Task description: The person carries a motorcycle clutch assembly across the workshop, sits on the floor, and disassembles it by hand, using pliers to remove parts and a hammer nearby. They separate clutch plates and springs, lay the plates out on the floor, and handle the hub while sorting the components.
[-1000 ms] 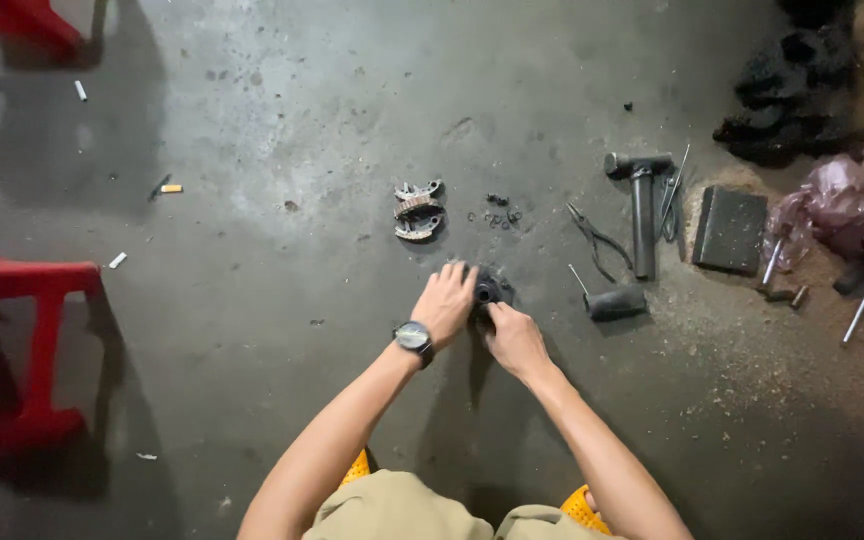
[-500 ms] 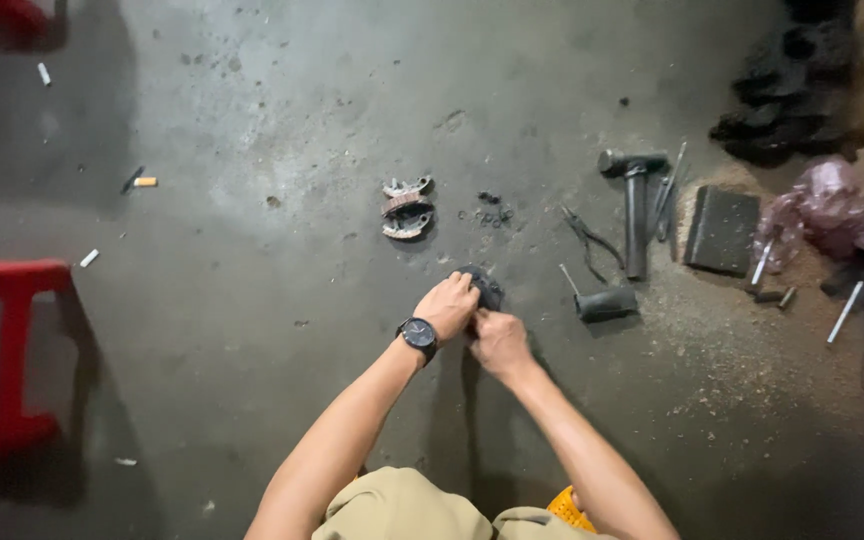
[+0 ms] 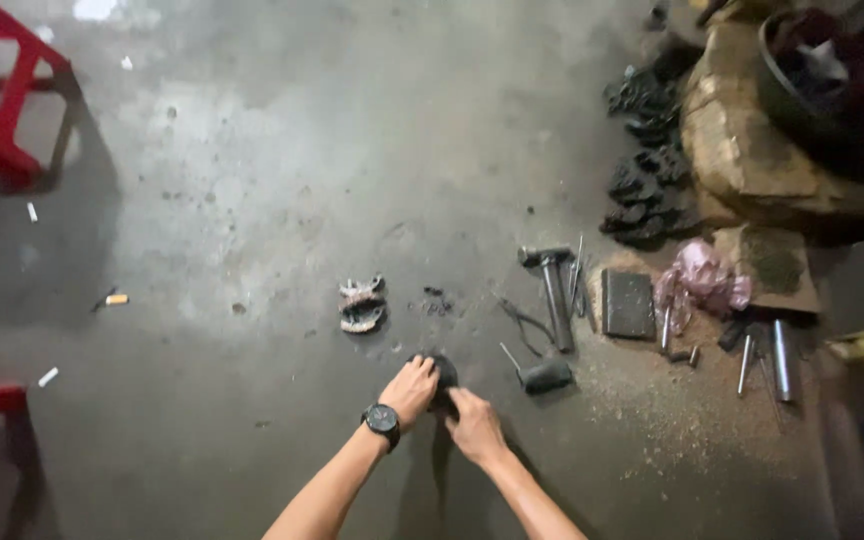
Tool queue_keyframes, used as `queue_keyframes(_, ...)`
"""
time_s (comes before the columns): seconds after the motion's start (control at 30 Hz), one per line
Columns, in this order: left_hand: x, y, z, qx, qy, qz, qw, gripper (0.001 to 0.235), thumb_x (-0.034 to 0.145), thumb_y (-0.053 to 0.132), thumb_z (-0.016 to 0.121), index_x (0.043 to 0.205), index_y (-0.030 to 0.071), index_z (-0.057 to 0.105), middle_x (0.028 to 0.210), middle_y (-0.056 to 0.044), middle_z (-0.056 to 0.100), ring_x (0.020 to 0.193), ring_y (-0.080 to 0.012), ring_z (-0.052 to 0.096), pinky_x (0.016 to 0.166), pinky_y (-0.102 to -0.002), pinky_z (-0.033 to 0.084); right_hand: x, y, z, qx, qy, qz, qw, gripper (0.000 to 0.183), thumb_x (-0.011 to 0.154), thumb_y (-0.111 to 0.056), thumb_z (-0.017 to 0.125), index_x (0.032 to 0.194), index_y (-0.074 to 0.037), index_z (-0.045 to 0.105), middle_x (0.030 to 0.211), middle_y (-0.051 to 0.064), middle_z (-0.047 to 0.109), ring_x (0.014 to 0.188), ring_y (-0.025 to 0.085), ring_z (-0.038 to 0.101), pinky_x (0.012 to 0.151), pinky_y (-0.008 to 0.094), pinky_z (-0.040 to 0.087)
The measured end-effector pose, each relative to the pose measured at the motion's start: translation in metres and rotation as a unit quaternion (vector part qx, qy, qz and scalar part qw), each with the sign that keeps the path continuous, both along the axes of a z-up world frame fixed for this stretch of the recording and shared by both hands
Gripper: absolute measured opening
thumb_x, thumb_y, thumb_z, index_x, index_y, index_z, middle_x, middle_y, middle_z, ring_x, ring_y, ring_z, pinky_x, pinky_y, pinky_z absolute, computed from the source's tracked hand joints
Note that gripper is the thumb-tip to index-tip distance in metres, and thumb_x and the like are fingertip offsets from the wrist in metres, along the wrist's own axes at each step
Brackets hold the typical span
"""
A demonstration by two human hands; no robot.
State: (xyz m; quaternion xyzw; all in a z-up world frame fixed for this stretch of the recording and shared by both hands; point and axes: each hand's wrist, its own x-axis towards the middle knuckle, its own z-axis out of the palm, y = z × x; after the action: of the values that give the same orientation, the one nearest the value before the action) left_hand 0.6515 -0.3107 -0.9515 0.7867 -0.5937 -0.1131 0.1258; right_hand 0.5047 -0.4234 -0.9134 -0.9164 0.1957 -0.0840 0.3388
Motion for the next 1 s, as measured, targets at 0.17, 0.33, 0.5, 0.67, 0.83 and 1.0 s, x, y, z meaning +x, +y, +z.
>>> queue_keyframes(0.17,0.043,0.003,0.007,-0.053,0.036,0.096,0.993,0.065,0.074,0.02,0.077,0.13,-0.003,0.055,0.123,-0.022,0.055,0.113,-0.038,0.053,0.093,-0.048,0.046,0.005,-0.006,-0.009,0.048,0.031,0.0,0.998,0.033,0.083,-0.013,0.076,0.112,-0.001,0.069,0.107,0.02,0.073,0.099,0.041,0.068,0.083,0.045,0.056)
queue_keyframes(0.33,0.118,0.042,0.029,0.032,-0.002,0.275,0.961,0.096,0.071,0.033,0.086,0.149,0.003,0.038,0.144,-0.021,0.047,0.132,-0.0392,0.044,0.105,-0.056,0.041,0.003,-0.003,0.02,0.169,0.107,-0.069,0.977,0.027,0.086,-0.019,0.075,0.108,-0.003,0.073,0.096,0.016,0.077,0.084,0.028,0.077,0.075,0.039,0.059)
queue_keyframes(0.5,0.158,0.054,0.048,0.109,0.011,0.251,0.962,0.117,0.063,0.053,0.091,0.151,0.004,0.032,0.155,-0.02,0.035,0.145,-0.0376,0.033,0.112,-0.06,0.035,-0.008,-0.012,0.004,0.119,0.017,-0.098,0.988,0.03,0.09,-0.019,0.073,0.113,0.0,0.071,0.094,0.015,0.077,0.082,0.02,0.075,0.072,0.035,0.058)
queue_keyframes(0.67,0.163,0.017,0.04,0.107,-0.014,0.168,0.98,0.124,0.058,0.048,0.095,0.155,0.004,0.031,0.161,-0.02,0.032,0.148,-0.0406,0.029,0.105,-0.068,0.035,-0.004,-0.003,0.026,0.141,0.032,-0.135,0.98,0.026,0.09,-0.019,0.073,0.109,-0.001,0.072,0.088,0.014,0.077,0.073,0.019,0.074,0.069,0.034,0.058)
queue_keyframes(0.83,0.161,0.007,-0.012,0.147,-0.063,0.173,0.972,0.075,0.078,0.021,0.084,0.142,0.004,0.05,0.136,-0.015,0.055,0.128,-0.0373,0.054,0.095,-0.052,0.055,-0.007,0.002,0.042,0.145,0.02,-0.134,0.98,0.025,0.09,-0.017,0.073,0.109,-0.001,0.072,0.086,0.012,0.076,0.071,0.017,0.072,0.067,0.032,0.057)
queue_keyframes(1.0,0.141,0.023,0.042,0.091,0.058,0.249,0.963,0.081,0.067,0.031,0.09,0.129,-0.001,0.05,0.122,-0.019,0.054,0.114,-0.039,0.054,0.083,-0.05,0.056,-0.009,0.0,0.036,0.183,0.028,-0.158,0.97,0.022,0.091,-0.014,0.07,0.109,-0.002,0.074,0.084,0.008,0.077,0.067,0.01,0.068,0.063,0.028,0.056)
